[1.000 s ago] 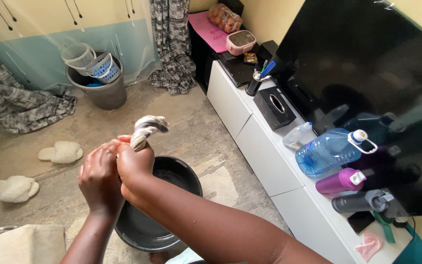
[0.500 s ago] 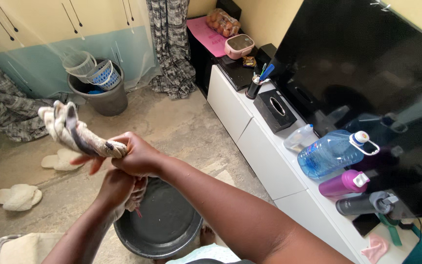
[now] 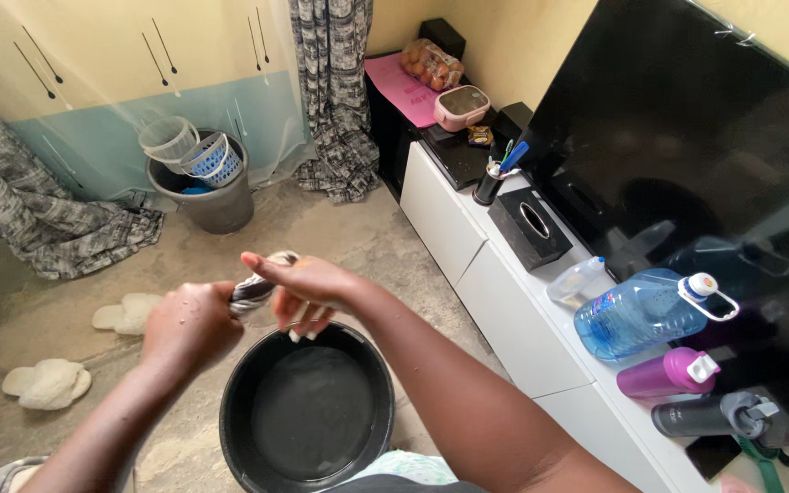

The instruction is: The person washes and wrings out a cloth in a basin of water, then wipes down a desk surface with the damp cloth.

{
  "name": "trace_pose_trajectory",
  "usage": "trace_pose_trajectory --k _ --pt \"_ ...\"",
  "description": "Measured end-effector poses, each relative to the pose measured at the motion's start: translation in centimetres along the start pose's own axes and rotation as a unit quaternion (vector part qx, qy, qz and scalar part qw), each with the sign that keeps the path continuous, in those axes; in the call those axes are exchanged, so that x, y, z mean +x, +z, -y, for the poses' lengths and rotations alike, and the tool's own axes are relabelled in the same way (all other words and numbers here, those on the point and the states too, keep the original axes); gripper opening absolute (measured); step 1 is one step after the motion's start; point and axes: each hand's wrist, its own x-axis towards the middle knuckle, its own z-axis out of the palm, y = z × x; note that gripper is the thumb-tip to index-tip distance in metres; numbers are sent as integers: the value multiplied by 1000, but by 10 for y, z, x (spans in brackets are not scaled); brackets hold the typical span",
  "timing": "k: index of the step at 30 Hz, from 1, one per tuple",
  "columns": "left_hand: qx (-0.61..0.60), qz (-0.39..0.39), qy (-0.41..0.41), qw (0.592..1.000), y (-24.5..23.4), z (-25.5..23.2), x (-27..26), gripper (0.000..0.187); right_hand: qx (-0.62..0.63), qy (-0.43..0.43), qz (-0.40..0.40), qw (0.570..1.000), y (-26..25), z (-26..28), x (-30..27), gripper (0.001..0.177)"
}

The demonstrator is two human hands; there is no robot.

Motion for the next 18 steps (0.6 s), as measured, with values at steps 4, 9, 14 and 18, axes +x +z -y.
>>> trace_pose_trajectory --k 4,9,14,18 --pt "120 -100 142 977 -24 2 11 12 -15 -17 -76 997 -23 6 -12 72" --pt "282 -75 290 912 -41 -17 26 19 186 -285 57 939 -25 15 3 89" --pt "240 -198 457 833 -63 -35 13 10 287 -172 314 888 -17 -4 6 99" --pt "204 -118 498 835 -81 -42 -5 14 227 -129 538 802 -4 -6 -4 83"
